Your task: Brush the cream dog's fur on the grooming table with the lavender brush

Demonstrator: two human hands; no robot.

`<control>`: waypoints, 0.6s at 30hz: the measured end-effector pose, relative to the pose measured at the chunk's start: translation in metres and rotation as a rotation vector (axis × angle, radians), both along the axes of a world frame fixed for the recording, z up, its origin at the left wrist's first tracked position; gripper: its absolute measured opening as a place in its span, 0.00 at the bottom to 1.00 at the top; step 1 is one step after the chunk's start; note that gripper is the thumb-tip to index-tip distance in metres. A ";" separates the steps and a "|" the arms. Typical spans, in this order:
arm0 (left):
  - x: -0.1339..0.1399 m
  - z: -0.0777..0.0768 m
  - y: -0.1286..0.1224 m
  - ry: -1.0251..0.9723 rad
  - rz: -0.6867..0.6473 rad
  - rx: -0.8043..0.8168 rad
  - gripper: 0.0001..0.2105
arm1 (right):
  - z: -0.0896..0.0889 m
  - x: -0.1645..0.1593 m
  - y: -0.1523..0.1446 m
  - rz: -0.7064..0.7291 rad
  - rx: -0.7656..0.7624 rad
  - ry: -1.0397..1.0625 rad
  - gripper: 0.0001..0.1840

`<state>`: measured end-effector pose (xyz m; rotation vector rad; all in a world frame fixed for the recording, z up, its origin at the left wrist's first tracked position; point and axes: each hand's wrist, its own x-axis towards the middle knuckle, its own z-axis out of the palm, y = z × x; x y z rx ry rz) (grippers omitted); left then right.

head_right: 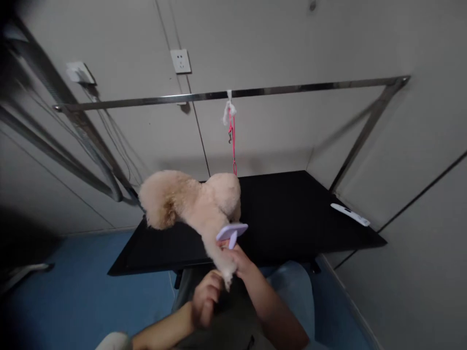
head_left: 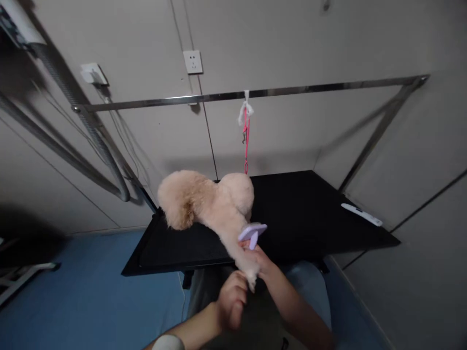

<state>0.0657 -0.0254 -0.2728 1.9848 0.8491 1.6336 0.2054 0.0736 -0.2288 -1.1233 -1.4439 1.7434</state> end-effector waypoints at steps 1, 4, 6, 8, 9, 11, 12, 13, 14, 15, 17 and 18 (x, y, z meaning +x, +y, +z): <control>-0.014 -0.005 0.009 -0.132 0.154 -0.103 0.23 | -0.005 0.006 0.004 -0.015 -0.052 0.029 0.18; -0.053 0.000 0.070 -0.317 0.557 -0.400 0.19 | -0.019 0.028 0.008 -0.108 -0.142 0.064 0.17; -0.066 0.011 0.126 -0.260 0.469 -0.553 0.31 | -0.023 0.037 0.008 -0.206 -0.134 0.054 0.16; -0.067 0.021 0.173 -0.225 0.292 -0.686 0.34 | -0.025 0.038 0.006 -0.312 -0.131 0.049 0.16; -0.065 0.024 0.189 -0.222 0.247 -0.702 0.34 | -0.027 0.037 0.005 -0.355 -0.133 0.036 0.16; -0.061 0.028 0.206 -0.221 0.195 -0.692 0.34 | -0.033 0.036 0.000 -0.397 -0.138 -0.003 0.15; -0.061 0.028 0.207 -0.218 0.170 -0.677 0.34 | -0.038 0.036 -0.006 -0.395 -0.138 -0.028 0.14; -0.064 0.030 0.206 -0.213 0.139 -0.659 0.33 | -0.044 0.036 -0.013 -0.387 -0.142 -0.068 0.13; -0.070 0.031 0.202 -0.208 0.105 -0.648 0.33 | -0.051 0.036 -0.023 -0.354 -0.139 -0.136 0.11; -0.076 0.034 0.197 -0.206 0.068 -0.646 0.33 | -0.058 0.036 -0.033 -0.300 -0.128 -0.219 0.09; -0.090 0.043 0.188 -0.188 0.012 -0.652 0.30 | -0.067 0.032 -0.051 -0.161 -0.089 -0.378 0.07; -0.095 0.048 0.184 -0.177 0.005 -0.661 0.28 | -0.069 0.028 -0.054 -0.097 -0.060 -0.427 0.07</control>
